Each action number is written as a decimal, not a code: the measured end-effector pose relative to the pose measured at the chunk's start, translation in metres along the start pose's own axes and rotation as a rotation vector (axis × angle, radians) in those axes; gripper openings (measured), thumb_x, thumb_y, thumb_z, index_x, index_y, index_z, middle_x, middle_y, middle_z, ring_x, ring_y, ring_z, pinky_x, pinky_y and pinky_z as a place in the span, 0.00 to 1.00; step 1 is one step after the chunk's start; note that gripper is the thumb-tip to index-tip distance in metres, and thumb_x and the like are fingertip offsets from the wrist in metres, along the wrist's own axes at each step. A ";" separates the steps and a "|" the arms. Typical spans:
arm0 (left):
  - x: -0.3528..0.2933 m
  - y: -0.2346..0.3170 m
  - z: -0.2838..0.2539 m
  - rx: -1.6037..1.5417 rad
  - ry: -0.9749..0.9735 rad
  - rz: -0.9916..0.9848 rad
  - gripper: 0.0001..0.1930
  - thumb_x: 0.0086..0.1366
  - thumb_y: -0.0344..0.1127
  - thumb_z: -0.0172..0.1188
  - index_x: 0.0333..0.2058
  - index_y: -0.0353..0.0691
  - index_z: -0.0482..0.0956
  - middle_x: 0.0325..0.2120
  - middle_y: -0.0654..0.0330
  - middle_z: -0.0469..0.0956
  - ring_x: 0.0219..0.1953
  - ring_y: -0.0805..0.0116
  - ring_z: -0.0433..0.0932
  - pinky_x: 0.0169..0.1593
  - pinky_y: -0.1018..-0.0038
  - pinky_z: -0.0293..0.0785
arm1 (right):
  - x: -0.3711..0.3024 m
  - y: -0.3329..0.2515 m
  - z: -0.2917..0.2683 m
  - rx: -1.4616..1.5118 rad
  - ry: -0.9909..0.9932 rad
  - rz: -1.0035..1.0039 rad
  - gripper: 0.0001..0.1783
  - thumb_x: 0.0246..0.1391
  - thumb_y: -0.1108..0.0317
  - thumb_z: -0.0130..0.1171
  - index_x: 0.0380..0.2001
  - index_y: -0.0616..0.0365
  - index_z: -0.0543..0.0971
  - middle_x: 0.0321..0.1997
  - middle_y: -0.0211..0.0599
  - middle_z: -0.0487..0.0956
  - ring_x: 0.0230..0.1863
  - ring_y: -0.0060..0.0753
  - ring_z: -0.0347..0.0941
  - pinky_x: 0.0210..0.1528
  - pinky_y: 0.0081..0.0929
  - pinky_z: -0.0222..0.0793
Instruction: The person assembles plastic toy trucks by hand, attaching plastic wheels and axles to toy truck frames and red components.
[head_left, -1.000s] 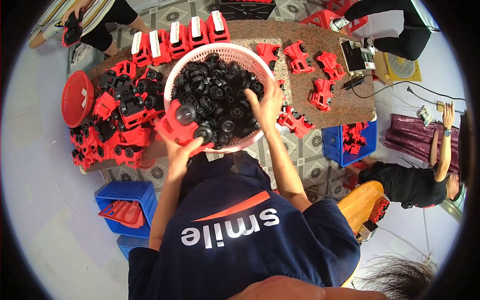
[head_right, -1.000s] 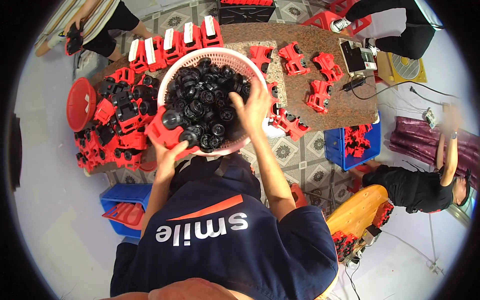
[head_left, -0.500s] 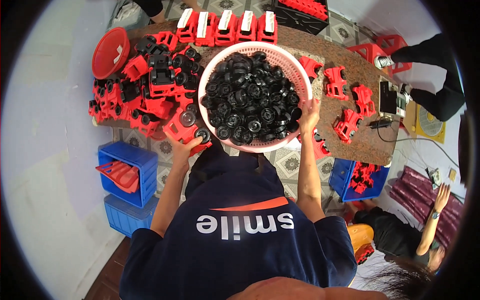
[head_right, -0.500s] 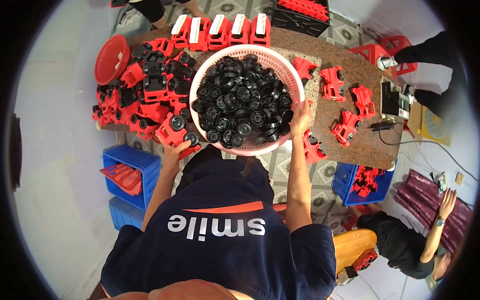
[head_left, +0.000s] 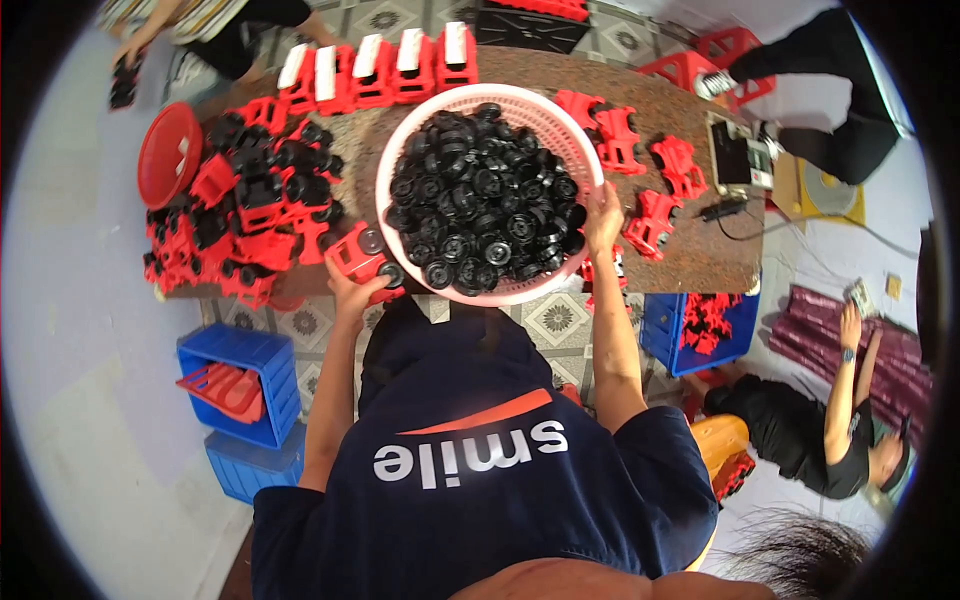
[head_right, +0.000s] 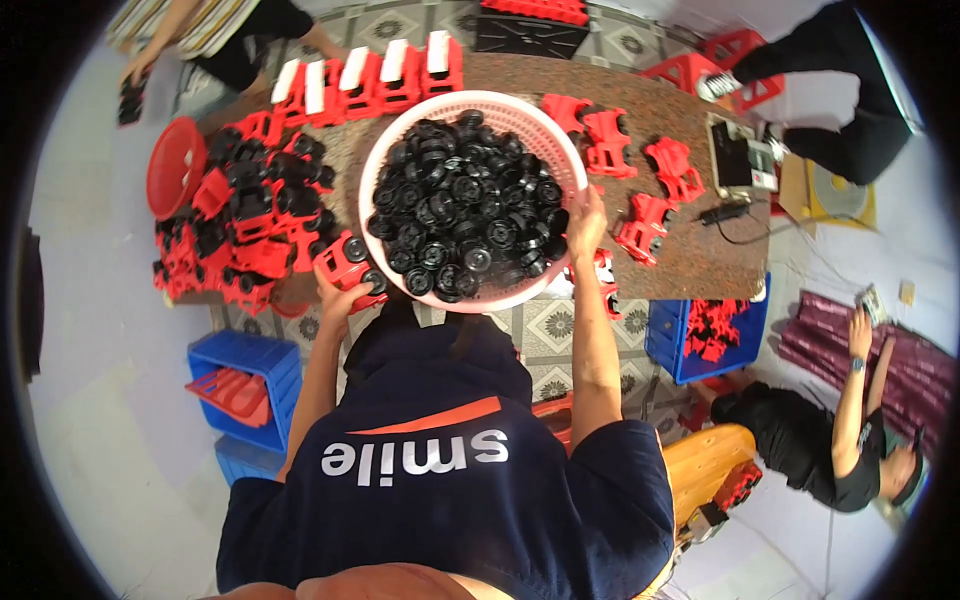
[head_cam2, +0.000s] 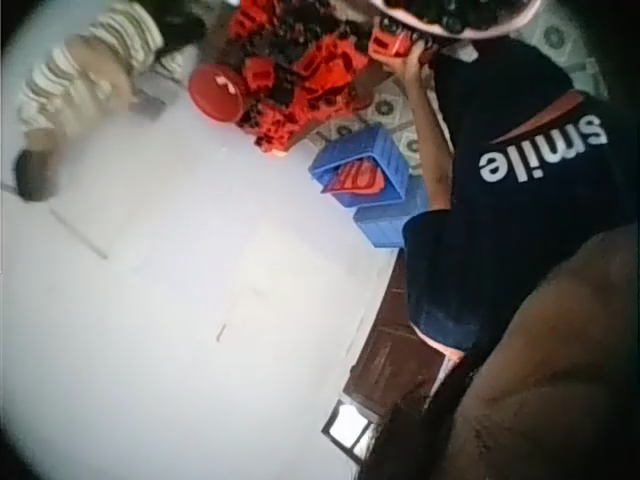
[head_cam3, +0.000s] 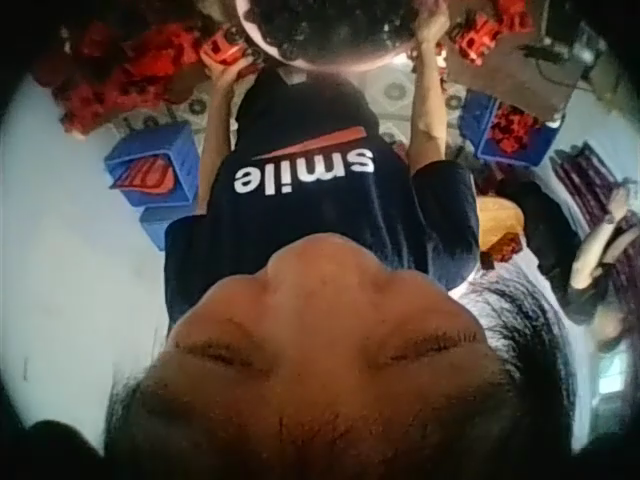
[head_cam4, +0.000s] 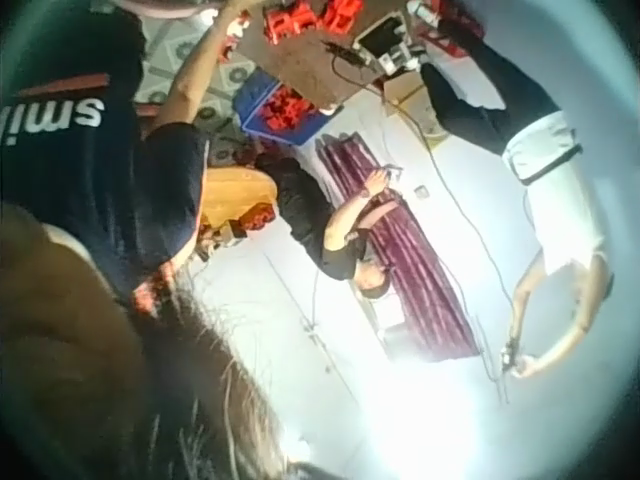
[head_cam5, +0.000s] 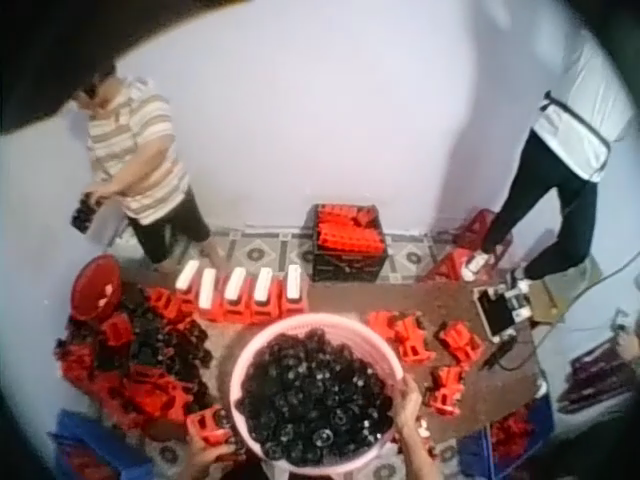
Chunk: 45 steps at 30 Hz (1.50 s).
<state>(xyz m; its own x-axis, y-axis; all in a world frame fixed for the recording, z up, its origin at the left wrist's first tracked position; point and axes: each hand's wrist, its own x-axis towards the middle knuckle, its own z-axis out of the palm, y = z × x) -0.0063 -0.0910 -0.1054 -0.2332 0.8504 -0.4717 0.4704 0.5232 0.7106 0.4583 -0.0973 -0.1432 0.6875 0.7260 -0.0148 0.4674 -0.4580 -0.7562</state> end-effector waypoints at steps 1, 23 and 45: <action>0.007 -0.003 0.002 0.111 0.067 0.080 0.64 0.36 0.30 0.78 0.67 0.41 0.40 0.57 0.49 0.61 0.58 0.57 0.66 0.56 0.61 0.71 | 0.002 0.002 0.002 -0.015 0.012 -0.027 0.25 0.54 0.70 0.58 0.55 0.64 0.73 0.52 0.58 0.76 0.51 0.52 0.75 0.55 0.38 0.68; -0.049 0.177 0.075 -0.258 -0.081 0.456 0.32 0.56 0.36 0.69 0.57 0.35 0.67 0.53 0.51 0.71 0.57 0.58 0.68 0.60 0.63 0.63 | 0.095 -0.043 -0.073 0.004 0.312 -0.042 0.24 0.47 0.55 0.64 0.39 0.66 0.76 0.35 0.56 0.81 0.38 0.58 0.78 0.42 0.48 0.72; -0.039 0.190 0.086 -0.789 -0.382 0.003 0.38 0.55 0.25 0.69 0.58 0.46 0.53 0.47 0.57 0.71 0.49 0.64 0.73 0.52 0.65 0.77 | 0.012 -0.149 0.005 0.782 -0.505 0.153 0.09 0.55 0.71 0.64 0.38 0.61 0.80 0.28 0.33 0.81 0.23 0.19 0.74 0.25 0.15 0.70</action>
<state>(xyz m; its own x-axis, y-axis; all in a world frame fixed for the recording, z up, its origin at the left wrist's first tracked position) 0.1654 -0.0299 0.0036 0.1347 0.8486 -0.5116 -0.2884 0.5275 0.7991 0.3939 -0.0179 -0.0344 0.3026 0.9069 -0.2931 -0.2395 -0.2253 -0.9444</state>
